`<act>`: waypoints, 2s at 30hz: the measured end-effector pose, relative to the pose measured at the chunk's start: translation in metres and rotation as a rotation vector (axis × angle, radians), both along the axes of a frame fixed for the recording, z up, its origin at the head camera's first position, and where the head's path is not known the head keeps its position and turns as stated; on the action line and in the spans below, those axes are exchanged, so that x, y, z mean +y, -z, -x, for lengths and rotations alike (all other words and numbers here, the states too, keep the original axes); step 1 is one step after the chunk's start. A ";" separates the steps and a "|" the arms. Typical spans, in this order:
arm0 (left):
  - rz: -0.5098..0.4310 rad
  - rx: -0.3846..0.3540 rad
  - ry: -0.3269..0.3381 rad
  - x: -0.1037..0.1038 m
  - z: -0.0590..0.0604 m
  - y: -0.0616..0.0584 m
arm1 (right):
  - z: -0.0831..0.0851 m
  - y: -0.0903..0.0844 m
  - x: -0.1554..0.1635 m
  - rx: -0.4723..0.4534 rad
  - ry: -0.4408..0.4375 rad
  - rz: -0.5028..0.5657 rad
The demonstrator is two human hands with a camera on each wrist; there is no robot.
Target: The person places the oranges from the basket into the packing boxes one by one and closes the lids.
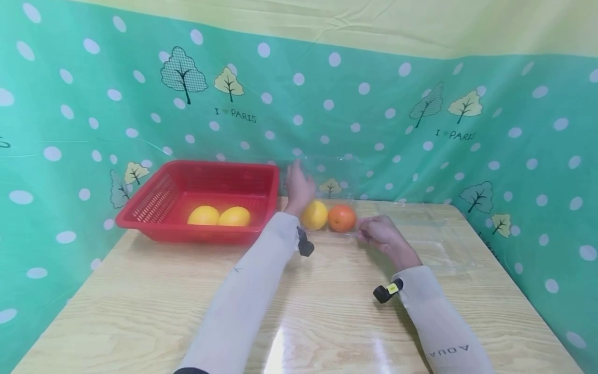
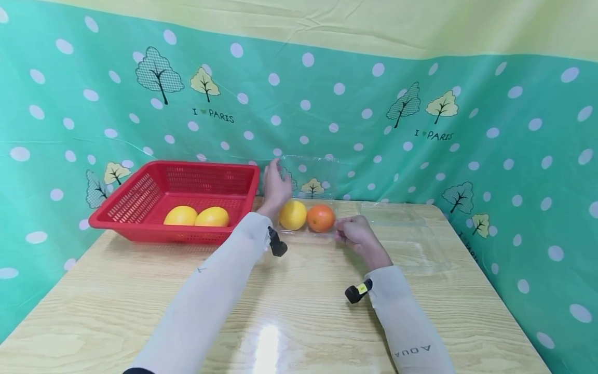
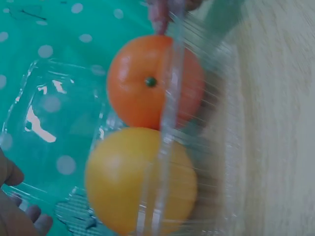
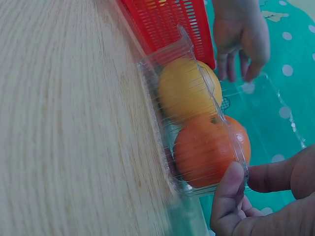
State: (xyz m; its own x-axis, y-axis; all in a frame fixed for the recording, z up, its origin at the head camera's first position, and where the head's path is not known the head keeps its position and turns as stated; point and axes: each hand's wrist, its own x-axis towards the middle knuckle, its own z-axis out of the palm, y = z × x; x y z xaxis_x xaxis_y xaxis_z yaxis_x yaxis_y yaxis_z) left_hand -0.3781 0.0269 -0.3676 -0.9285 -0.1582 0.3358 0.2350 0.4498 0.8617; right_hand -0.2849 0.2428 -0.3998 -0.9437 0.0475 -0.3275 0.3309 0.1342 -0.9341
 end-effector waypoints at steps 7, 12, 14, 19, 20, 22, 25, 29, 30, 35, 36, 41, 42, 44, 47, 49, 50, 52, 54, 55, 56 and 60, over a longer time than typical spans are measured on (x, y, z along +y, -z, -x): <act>0.096 0.079 -0.027 -0.004 -0.009 -0.019 | 0.000 0.001 0.001 0.024 -0.030 0.020; 0.237 0.083 -0.019 -0.009 -0.018 -0.031 | 0.001 0.001 0.003 0.016 -0.020 0.011; 0.305 0.082 0.009 -0.011 -0.021 -0.035 | 0.001 0.001 0.003 0.017 -0.023 0.006; 0.499 0.131 0.115 -0.021 -0.029 -0.042 | 0.000 0.000 0.004 0.018 -0.021 0.001; 0.533 0.140 0.132 -0.023 -0.031 -0.043 | 0.000 0.000 0.004 0.019 -0.021 -0.001; 0.581 0.152 0.165 -0.028 -0.034 -0.044 | -0.001 0.000 0.005 0.025 -0.022 -0.002; 0.657 0.154 0.204 -0.035 -0.038 -0.043 | -0.001 0.000 0.004 0.034 -0.033 -0.008; 0.727 0.166 0.260 -0.044 -0.043 -0.041 | -0.001 0.003 0.003 0.044 -0.043 -0.003; 0.744 0.178 0.274 -0.046 -0.045 -0.041 | -0.001 0.003 0.003 0.045 -0.043 -0.001; 0.822 0.269 0.334 -0.051 -0.051 -0.039 | -0.002 0.001 0.003 0.062 -0.038 -0.068; 0.844 0.288 0.341 -0.052 -0.053 -0.039 | -0.002 -0.001 0.003 0.065 -0.031 -0.114; 0.893 0.322 0.392 -0.055 -0.058 -0.035 | -0.012 -0.017 0.007 0.162 -0.040 -0.461; 0.895 0.326 0.404 -0.056 -0.059 -0.034 | -0.014 -0.021 0.007 0.203 -0.036 -0.523; 0.894 0.328 0.428 -0.057 -0.062 -0.034 | -0.019 -0.029 0.007 0.316 -0.023 -0.611; 0.890 0.335 0.451 -0.060 -0.067 -0.032 | -0.024 -0.038 0.004 0.509 0.019 -0.713; 0.892 0.339 0.458 -0.061 -0.070 -0.031 | -0.027 -0.042 0.000 0.622 0.045 -0.761; 0.895 0.336 0.461 -0.062 -0.071 -0.030 | -0.028 -0.044 -0.002 0.677 0.054 -0.785; 0.906 0.332 0.468 -0.062 -0.072 -0.029 | -0.029 -0.045 -0.005 0.789 0.053 -0.837; 0.911 0.326 0.473 -0.062 -0.074 -0.029 | -0.029 -0.043 -0.006 0.903 0.028 -0.883; 0.914 0.319 0.474 -0.062 -0.076 -0.028 | -0.028 -0.042 -0.007 0.959 0.011 -0.909; 0.916 0.311 0.473 -0.062 -0.077 -0.028 | -0.027 -0.039 -0.007 1.012 -0.009 -0.937; 0.901 0.282 0.488 -0.063 -0.084 -0.025 | -0.025 -0.030 -0.004 1.153 -0.096 -1.038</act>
State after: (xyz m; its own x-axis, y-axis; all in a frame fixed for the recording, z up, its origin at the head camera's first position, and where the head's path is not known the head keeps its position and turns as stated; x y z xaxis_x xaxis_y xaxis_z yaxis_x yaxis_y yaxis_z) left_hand -0.2944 -0.0357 -0.3431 -0.6948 0.6245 0.3568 0.7013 0.6982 0.1437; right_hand -0.2601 0.2388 -0.3700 -0.6657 -0.2878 0.6885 -0.5228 0.8382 -0.1551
